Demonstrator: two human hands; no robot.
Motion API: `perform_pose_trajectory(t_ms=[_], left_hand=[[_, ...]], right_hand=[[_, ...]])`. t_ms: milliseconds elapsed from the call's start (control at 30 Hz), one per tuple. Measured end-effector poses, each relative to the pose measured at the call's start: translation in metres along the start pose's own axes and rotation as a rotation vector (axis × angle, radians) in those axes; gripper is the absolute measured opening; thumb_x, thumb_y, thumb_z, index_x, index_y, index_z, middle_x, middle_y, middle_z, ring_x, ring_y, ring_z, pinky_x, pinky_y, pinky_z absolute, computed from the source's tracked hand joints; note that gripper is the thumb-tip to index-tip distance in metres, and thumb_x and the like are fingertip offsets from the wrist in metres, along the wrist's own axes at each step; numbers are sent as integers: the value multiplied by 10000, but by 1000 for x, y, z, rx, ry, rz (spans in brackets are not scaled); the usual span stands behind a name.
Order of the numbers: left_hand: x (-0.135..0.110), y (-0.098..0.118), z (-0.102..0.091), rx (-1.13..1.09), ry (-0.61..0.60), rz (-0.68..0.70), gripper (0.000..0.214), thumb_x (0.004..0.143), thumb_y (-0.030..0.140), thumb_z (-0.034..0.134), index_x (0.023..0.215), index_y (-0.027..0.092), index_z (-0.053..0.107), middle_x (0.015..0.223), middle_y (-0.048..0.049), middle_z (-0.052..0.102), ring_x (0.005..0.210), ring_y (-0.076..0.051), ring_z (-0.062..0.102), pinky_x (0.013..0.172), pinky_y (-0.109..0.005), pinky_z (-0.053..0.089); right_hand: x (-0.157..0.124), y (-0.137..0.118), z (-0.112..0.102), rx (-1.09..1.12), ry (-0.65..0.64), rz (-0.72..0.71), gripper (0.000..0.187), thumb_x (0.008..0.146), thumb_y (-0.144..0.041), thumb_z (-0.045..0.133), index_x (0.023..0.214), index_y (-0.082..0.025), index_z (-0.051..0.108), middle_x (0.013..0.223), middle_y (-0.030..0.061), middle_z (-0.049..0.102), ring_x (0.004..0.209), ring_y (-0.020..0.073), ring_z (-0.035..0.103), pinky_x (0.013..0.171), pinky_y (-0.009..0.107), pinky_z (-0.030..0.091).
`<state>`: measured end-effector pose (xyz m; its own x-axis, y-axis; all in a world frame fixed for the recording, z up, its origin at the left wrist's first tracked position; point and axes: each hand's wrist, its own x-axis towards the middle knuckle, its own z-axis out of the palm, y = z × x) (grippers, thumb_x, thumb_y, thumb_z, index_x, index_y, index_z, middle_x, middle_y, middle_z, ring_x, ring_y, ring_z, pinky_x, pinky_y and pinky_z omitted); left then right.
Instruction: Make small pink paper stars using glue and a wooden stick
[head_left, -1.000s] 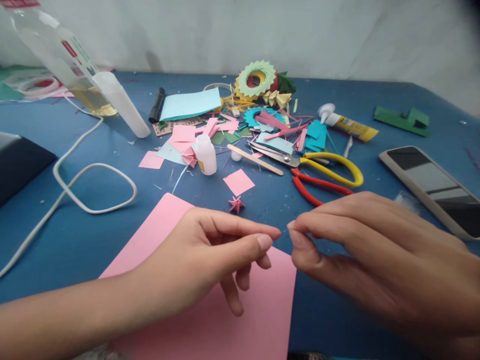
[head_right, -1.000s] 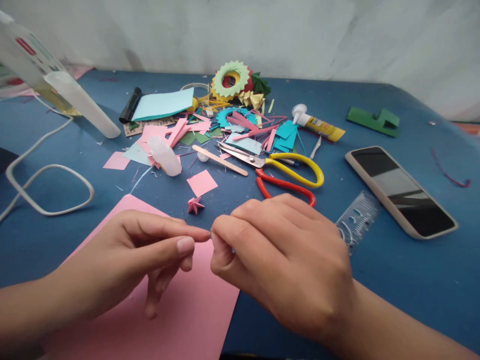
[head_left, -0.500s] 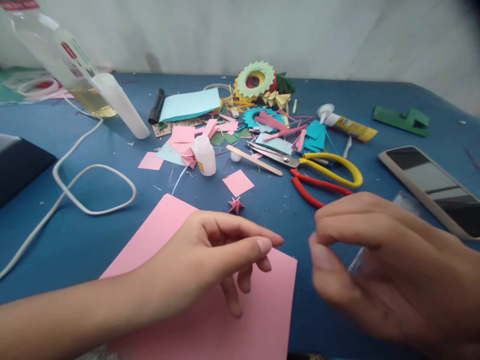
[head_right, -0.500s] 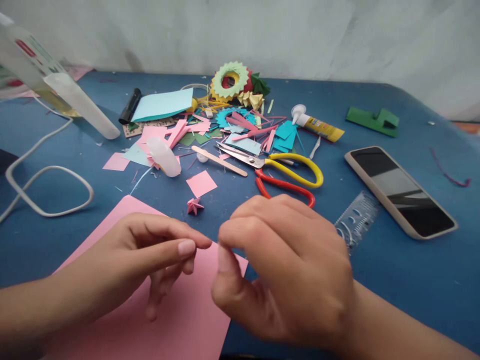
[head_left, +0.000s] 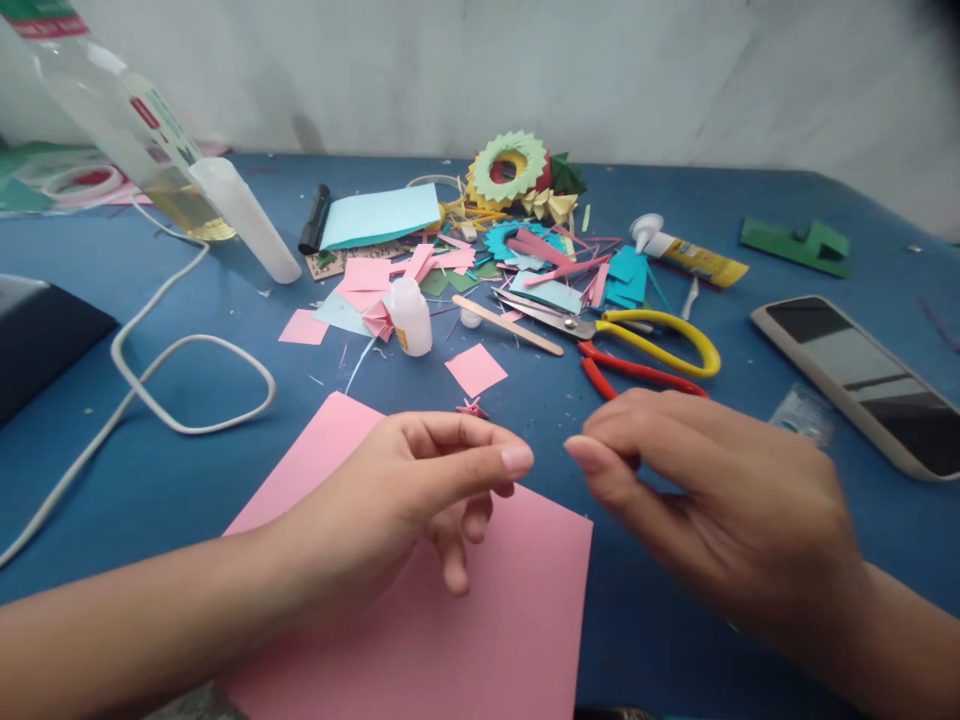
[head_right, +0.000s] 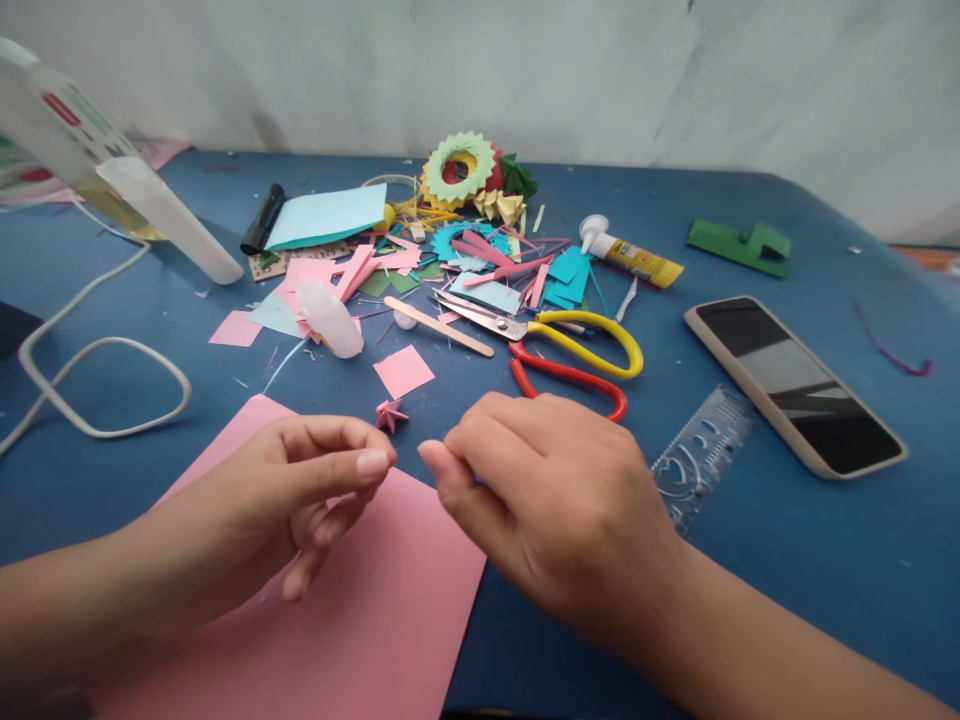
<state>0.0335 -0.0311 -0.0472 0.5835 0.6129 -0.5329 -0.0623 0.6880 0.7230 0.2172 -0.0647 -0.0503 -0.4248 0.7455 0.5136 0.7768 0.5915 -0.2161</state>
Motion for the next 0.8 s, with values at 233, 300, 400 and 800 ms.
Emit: perform_pose_trajectory(t_ms=[233, 300, 400, 800], left_hand=[[0, 1, 1, -67, 5, -6, 323, 790, 356, 592, 550, 144, 541, 459, 41, 469, 365, -43, 416, 302, -108, 418], [-1, 1, 0, -47, 13, 9, 354, 792, 364, 591, 527, 138, 529, 448, 34, 472, 371, -44, 433, 316, -104, 416], [-2, 1, -1, -6, 37, 62, 108, 738, 268, 678, 721, 166, 648, 508, 39, 538, 416, -54, 486, 347, -114, 446], [-2, -1, -1, -4, -59, 24, 149, 803, 233, 617, 688, 171, 688, 476, 40, 540, 367, -32, 447, 325, -95, 438]], right_hand=[[0, 2, 4, 10, 101, 8, 117, 827, -93, 567, 895, -186, 588, 827, -1, 672, 758, 96, 623, 715, 191, 476], [-1, 2, 4, 8, 98, 8, 98, 824, -108, 576, 880, -186, 589, 808, -1, 674, 739, 99, 626, 697, 192, 484], [0, 0, 4, 19, 89, 16, 83, 825, -115, 573, 864, -185, 596, 782, -1, 682, 702, 100, 632, 653, 194, 495], [4, -9, 4, 147, 109, 25, 110, 805, -96, 560, 815, -180, 630, 727, 8, 710, 635, 100, 653, 622, 194, 534]])
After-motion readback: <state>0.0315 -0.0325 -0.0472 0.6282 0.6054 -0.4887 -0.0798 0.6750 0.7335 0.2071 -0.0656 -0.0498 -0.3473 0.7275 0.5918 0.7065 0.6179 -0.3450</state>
